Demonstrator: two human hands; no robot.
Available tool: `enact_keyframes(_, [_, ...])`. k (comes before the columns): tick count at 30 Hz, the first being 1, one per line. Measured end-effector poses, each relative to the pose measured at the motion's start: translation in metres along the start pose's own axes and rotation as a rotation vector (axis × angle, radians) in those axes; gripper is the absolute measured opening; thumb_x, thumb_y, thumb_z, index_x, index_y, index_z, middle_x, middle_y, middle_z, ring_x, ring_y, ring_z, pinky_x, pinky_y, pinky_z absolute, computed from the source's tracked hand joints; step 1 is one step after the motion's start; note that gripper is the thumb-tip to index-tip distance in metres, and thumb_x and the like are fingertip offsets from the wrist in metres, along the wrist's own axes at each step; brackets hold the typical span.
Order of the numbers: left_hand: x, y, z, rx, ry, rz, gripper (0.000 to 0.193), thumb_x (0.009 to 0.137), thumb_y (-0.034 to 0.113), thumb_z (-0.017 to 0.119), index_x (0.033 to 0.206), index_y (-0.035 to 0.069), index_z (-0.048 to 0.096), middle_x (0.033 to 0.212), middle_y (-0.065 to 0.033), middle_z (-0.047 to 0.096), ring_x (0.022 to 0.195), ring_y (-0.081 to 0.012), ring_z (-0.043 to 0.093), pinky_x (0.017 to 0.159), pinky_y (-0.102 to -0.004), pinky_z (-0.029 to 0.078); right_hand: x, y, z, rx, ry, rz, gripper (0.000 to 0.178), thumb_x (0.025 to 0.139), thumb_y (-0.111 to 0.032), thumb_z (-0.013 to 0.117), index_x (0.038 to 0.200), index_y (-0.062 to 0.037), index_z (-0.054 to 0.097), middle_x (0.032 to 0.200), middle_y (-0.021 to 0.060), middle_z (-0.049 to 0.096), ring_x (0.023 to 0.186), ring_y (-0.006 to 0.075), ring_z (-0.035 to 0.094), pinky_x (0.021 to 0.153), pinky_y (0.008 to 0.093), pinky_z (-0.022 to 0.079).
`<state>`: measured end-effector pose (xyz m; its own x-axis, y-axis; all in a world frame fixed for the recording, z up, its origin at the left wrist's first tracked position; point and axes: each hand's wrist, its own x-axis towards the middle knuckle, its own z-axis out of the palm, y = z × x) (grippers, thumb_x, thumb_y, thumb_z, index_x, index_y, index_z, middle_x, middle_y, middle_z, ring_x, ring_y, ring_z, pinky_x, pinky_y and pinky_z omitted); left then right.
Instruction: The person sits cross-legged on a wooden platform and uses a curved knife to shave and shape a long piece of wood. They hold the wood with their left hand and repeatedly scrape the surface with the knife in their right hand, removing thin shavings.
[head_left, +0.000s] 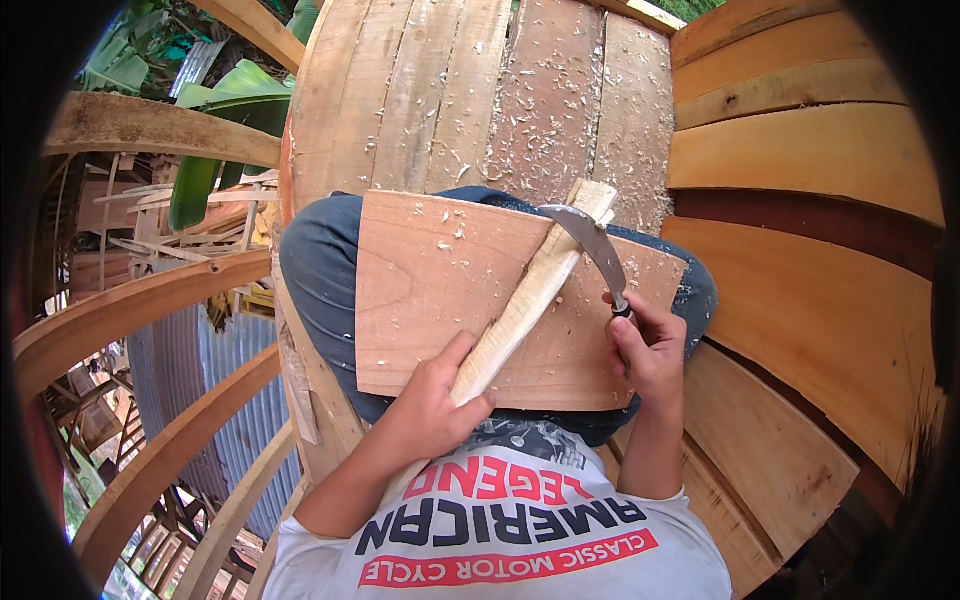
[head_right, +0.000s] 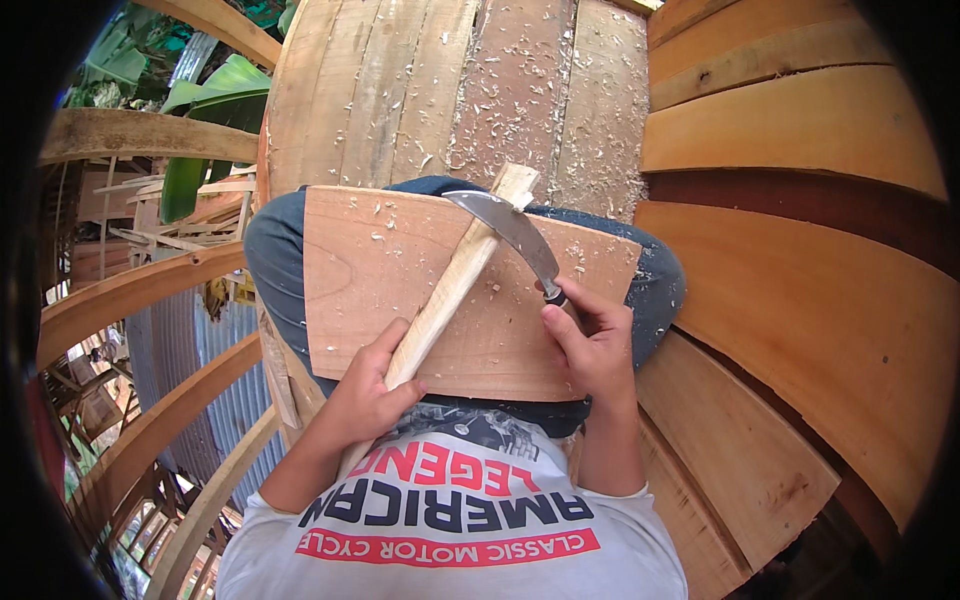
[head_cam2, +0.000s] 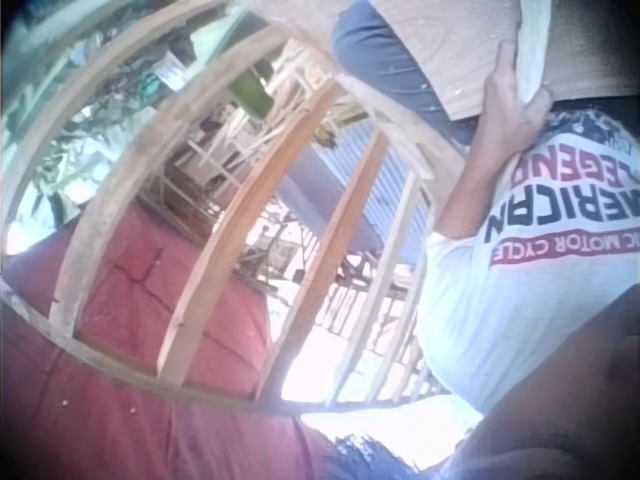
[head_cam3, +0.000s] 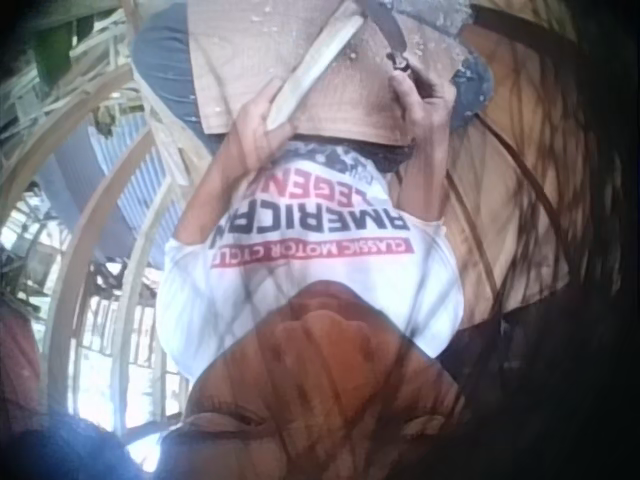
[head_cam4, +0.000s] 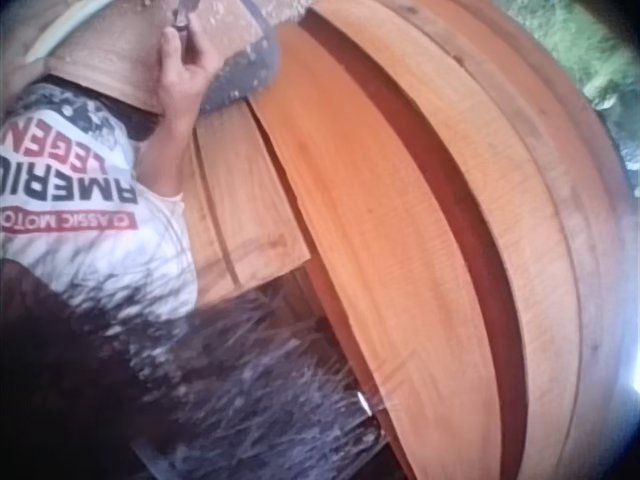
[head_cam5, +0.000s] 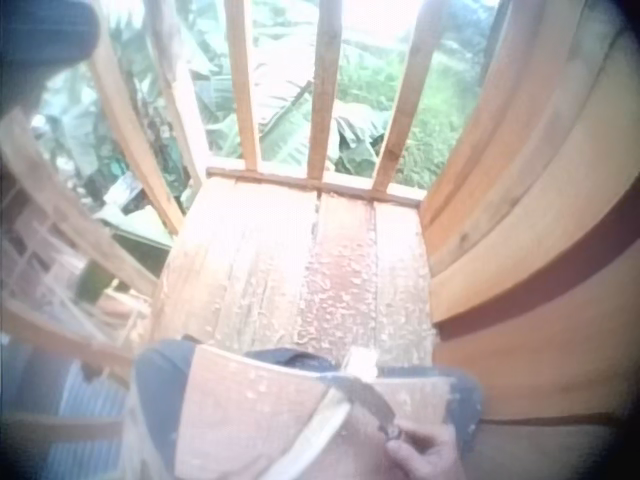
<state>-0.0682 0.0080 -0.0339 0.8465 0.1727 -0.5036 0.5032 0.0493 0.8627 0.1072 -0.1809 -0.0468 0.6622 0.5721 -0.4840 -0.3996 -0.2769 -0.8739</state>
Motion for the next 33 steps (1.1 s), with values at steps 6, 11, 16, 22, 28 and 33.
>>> enact_keyframes(6, [-0.001, 0.004, 0.001, -0.008, 0.007, -0.027, 0.039, 0.076, 0.011, 0.06, 0.11, -0.002, 0.046, 0.077, -0.0167, 0.054, 0.069, -0.021, 0.052, 0.067, -0.0314, 0.044, -0.011, 0.003, 0.007, -0.109, -0.138, -0.086, 0.03, 0.083, -0.005, 0.067, 0.111, 0.0044, 0.063, 0.073, 0.0022, 0.063, 0.062, 0.0051, 0.055, 0.055, 0.0189, 0.042])
enact_keyframes(11, [-0.002, 0.0, 0.003, 0.008, 0.019, -0.012, 0.035, 0.075, 0.01, 0.06, 0.105, -0.002, 0.046, 0.076, -0.0155, 0.053, 0.069, -0.019, 0.051, 0.067, -0.0306, 0.043, -0.005, 0.004, 0.002, -0.028, -0.072, -0.056, 0.033, 0.084, -0.002, 0.064, 0.116, 0.0048, 0.06, 0.07, 0.0002, 0.059, 0.056, 0.0019, 0.049, 0.049, 0.0175, 0.036])
enact_keyframes(16, [-0.001, 0.003, 0.004, 0.002, 0.018, -0.047, 0.033, 0.075, 0.009, 0.06, 0.104, -0.001, 0.046, 0.076, -0.0151, 0.052, 0.07, -0.0187, 0.051, 0.067, -0.0306, 0.043, -0.004, 0.006, 0.004, -0.039, -0.12, -0.098, 0.029, 0.086, -0.004, 0.062, 0.114, 0.0041, 0.061, 0.067, -0.0012, 0.057, 0.05, 0.0018, 0.045, 0.043, 0.0176, 0.033])
enact_keyframes(22, [-0.002, -0.001, 0.002, 0.004, 0.026, -0.009, 0.036, 0.075, 0.009, 0.06, 0.106, -0.002, 0.046, 0.077, -0.0162, 0.053, 0.07, -0.0199, 0.051, 0.067, -0.0315, 0.043, 0.005, -0.004, 0.001, 0.002, -0.077, -0.032, 0.029, 0.086, -0.005, 0.063, 0.113, 0.003, 0.061, 0.064, -0.0033, 0.054, 0.047, 0.0014, 0.042, 0.043, 0.0176, 0.031])
enact_keyframes(28, [-0.002, -0.003, 0.001, 0.008, -0.002, 0.003, 0.038, 0.076, 0.011, 0.06, 0.108, -0.002, 0.045, 0.078, -0.0176, 0.054, 0.071, -0.0203, 0.051, 0.067, -0.0317, 0.043, 0.007, 0.014, 0.006, -0.165, 0.148, -0.144, 0.026, 0.08, -0.003, 0.069, 0.104, 0.0055, 0.065, 0.077, 0.0001, 0.065, 0.063, 0.0049, 0.055, 0.056, 0.0194, 0.043])
enact_keyframes(33, [-0.002, 0.004, 0.0, -0.084, -0.008, -0.074, 0.037, 0.071, 0.009, 0.06, 0.104, -0.001, 0.046, 0.077, -0.0066, 0.043, 0.074, -0.0146, 0.042, 0.069, -0.0271, 0.038, 0.001, 0.014, 0.02, -0.42, 0.382, -0.454, 0.031, 0.079, -0.002, 0.07, 0.108, 0.005, 0.064, 0.083, 0.0036, 0.067, 0.074, 0.004, 0.056, 0.066, 0.0189, 0.044])
